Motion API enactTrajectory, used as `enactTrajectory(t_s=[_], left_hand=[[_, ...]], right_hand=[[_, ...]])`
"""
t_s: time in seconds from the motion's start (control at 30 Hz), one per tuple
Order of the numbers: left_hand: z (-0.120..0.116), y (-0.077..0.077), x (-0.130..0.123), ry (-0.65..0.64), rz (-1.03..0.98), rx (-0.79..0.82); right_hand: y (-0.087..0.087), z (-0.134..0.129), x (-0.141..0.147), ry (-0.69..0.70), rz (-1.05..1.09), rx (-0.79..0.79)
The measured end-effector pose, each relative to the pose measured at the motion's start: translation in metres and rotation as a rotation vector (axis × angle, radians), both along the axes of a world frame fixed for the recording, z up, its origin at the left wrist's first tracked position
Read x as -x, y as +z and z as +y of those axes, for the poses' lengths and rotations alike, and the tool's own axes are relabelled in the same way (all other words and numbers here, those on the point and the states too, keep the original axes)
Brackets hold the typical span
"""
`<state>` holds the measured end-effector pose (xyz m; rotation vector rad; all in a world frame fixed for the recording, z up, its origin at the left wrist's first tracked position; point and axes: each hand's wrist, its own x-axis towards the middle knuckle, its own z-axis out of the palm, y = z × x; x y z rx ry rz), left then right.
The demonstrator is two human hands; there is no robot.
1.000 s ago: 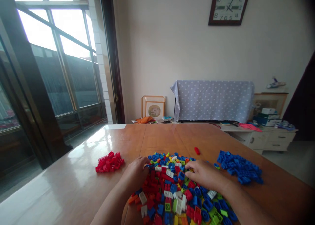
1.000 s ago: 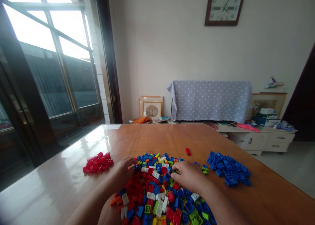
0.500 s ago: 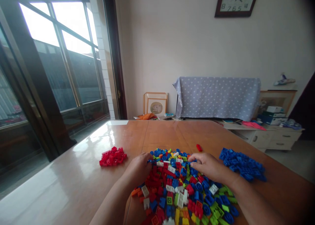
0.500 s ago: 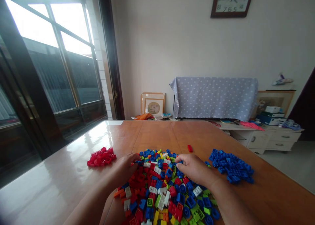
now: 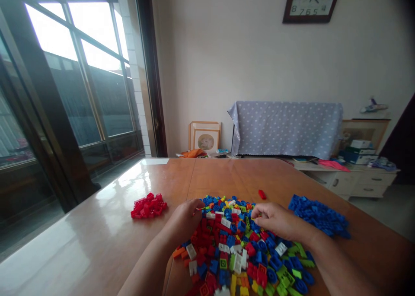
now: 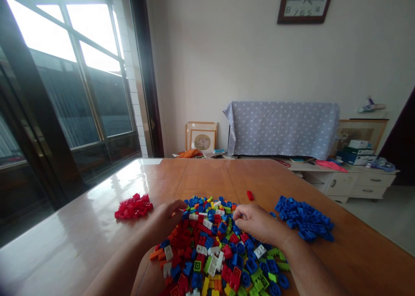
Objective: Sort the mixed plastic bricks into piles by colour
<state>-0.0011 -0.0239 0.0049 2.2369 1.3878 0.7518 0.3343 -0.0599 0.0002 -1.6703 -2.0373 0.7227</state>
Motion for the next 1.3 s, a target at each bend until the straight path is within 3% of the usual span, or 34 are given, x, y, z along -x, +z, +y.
enactTrajectory(t_s=[0.23,0.47,0.77,1.13,1.3], left_hand=[[-0.002,0.002,-0.001,-0.007,-0.025,0.002],[0.0,0.001,-0.003,-0.051,0.084,-0.047],[0.004,-0.002,-0.004,-0.086,0.195,-0.078],[-0.003,0.006,-0.011,-0.113,0.246,-0.076],[-0.005,0.008,-0.011,-0.124,0.246,-0.086]], right_hand=[[0.003,-0.001,-0.009,-0.027,0.05,0.034],[0.012,-0.003,-0.028,-0.073,0.092,-0.014],[0.027,-0.017,-0.031,-0.038,0.052,-0.066],[-0.003,-0.062,-0.079,-0.269,-0.159,-0.1],[-0.013,-0.083,-0.091,-0.259,-0.226,-0.036]])
